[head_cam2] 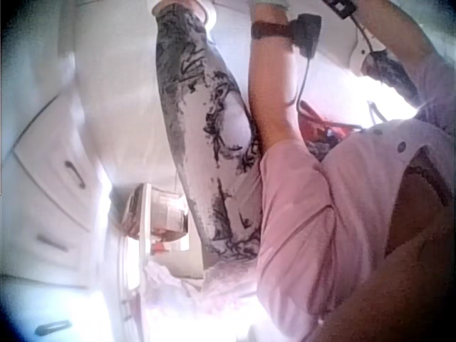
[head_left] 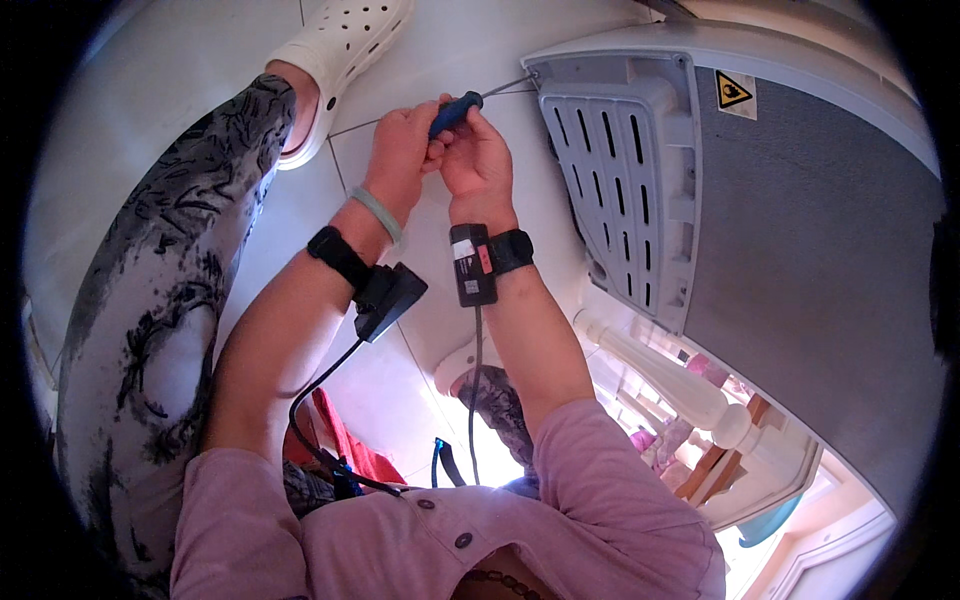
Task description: The person removes screws from the back panel of a refrigerator using a screwdriver, detaches the panel, and works on the internal components by hand.
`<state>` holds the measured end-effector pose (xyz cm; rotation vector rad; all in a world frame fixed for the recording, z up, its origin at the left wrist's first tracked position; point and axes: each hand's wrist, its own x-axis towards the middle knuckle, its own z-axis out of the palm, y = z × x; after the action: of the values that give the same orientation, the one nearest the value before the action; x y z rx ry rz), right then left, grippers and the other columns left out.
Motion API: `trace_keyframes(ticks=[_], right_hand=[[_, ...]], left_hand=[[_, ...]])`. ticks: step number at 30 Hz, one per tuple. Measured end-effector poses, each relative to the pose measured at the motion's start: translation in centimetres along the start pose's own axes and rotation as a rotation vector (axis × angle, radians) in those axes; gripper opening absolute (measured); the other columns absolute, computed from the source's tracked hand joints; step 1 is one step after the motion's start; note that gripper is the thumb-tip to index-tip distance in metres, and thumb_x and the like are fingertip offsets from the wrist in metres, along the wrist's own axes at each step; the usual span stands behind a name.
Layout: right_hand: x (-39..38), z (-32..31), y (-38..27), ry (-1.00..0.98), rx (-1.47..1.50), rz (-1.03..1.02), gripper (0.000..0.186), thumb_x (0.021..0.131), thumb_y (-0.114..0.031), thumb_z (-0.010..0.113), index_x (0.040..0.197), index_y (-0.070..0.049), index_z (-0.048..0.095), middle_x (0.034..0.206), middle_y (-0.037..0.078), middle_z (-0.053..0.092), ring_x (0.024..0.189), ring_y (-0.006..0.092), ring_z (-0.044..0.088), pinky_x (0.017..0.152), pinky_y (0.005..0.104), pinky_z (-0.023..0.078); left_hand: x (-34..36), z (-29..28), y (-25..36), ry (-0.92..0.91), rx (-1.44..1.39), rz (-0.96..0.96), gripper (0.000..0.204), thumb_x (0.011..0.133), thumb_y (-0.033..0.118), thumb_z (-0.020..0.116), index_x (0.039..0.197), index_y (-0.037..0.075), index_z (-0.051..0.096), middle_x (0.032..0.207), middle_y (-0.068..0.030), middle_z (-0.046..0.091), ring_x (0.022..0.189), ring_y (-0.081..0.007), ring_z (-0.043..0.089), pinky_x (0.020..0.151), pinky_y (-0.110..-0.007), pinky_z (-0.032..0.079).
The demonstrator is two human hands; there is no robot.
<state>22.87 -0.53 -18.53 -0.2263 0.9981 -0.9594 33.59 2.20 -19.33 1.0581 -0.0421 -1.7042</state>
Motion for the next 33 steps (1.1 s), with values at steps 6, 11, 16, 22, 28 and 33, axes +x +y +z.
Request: trace_keyframes(ticks=[6, 11, 16, 22, 28, 33], right_hand=[[0.1, -0.6, 0.6, 0.146, -0.202, -0.159, 0.020, 0.093, -0.024, 0.060, 0.091, -0.005, 0.059, 0.085, 0.005, 0.060, 0.071, 0.0151, 0.055, 0.063, 0.0293, 0.047], [-0.5, 1.0, 1.0, 0.282, -0.177, -0.228, 0.022, 0.093, -0.027, 0.061, 0.089, -0.006, 0.057, 0.085, 0.004, 0.060, 0.075, 0.0161, 0.057, 0.068, 0.0309, 0.049], [-0.3, 1.0, 0.6, 0.159, 0.038, -0.078, 0.020, 0.091, -0.021, 0.065, 0.096, -0.003, 0.057, 0.088, 0.006, 0.062, 0.065, 0.0144, 0.054, 0.056, 0.0282, 0.047], [-0.5, -0.8, 0.4, 0.088, -0.109, -0.060, 0.019, 0.094, -0.020, 0.059, 0.101, -0.002, 0.060, 0.089, 0.006, 0.063, 0.069, 0.0141, 0.054, 0.059, 0.0272, 0.044], [-0.4, -0.1, 0.7, 0.251, -0.231, -0.202, 0.016, 0.095, -0.021, 0.058, 0.091, -0.006, 0.059, 0.084, 0.005, 0.061, 0.077, 0.0166, 0.058, 0.067, 0.0306, 0.049], [-0.9, -0.1, 0.2, 0.155, -0.087, -0.052, 0.020, 0.093, -0.025, 0.060, 0.093, -0.005, 0.058, 0.086, 0.005, 0.060, 0.071, 0.0156, 0.055, 0.060, 0.0300, 0.046]], left_hand=[[0.6, 0.4, -1.7, 0.164, 0.329, 0.102, 0.032, 0.094, 0.033, 0.054, 0.096, 0.001, 0.060, 0.071, -0.0043, 0.060, 0.056, -0.0143, 0.055, 0.048, -0.026, 0.043], [0.6, 1.1, -3.7, 0.408, 0.824, 0.971, 0.034, 0.092, 0.032, 0.056, 0.099, -0.001, 0.061, 0.072, -0.0050, 0.060, 0.061, -0.0168, 0.059, 0.053, -0.028, 0.047], [0.2, 0.1, -1.5, 0.099, 0.090, 0.046, 0.024, 0.090, 0.024, 0.057, 0.091, 0.000, 0.060, 0.066, -0.0073, 0.058, 0.055, -0.0164, 0.055, 0.051, -0.032, 0.045], [-0.3, -0.2, -0.6, 0.035, -0.147, -0.238, 0.032, 0.093, 0.034, 0.054, 0.093, 0.003, 0.060, 0.068, -0.0037, 0.057, 0.053, -0.0097, 0.050, 0.043, -0.024, 0.036], [0.1, 1.1, -3.7, 0.403, 0.841, 1.072, 0.029, 0.092, 0.028, 0.057, 0.097, 0.000, 0.059, 0.071, -0.0067, 0.060, 0.055, -0.0131, 0.052, 0.046, -0.027, 0.039], [-0.9, 1.0, -2.9, 0.220, 0.402, 0.375, 0.025, 0.091, 0.027, 0.058, 0.095, 0.002, 0.059, 0.073, -0.0051, 0.060, 0.058, -0.0108, 0.052, 0.049, -0.025, 0.041]])
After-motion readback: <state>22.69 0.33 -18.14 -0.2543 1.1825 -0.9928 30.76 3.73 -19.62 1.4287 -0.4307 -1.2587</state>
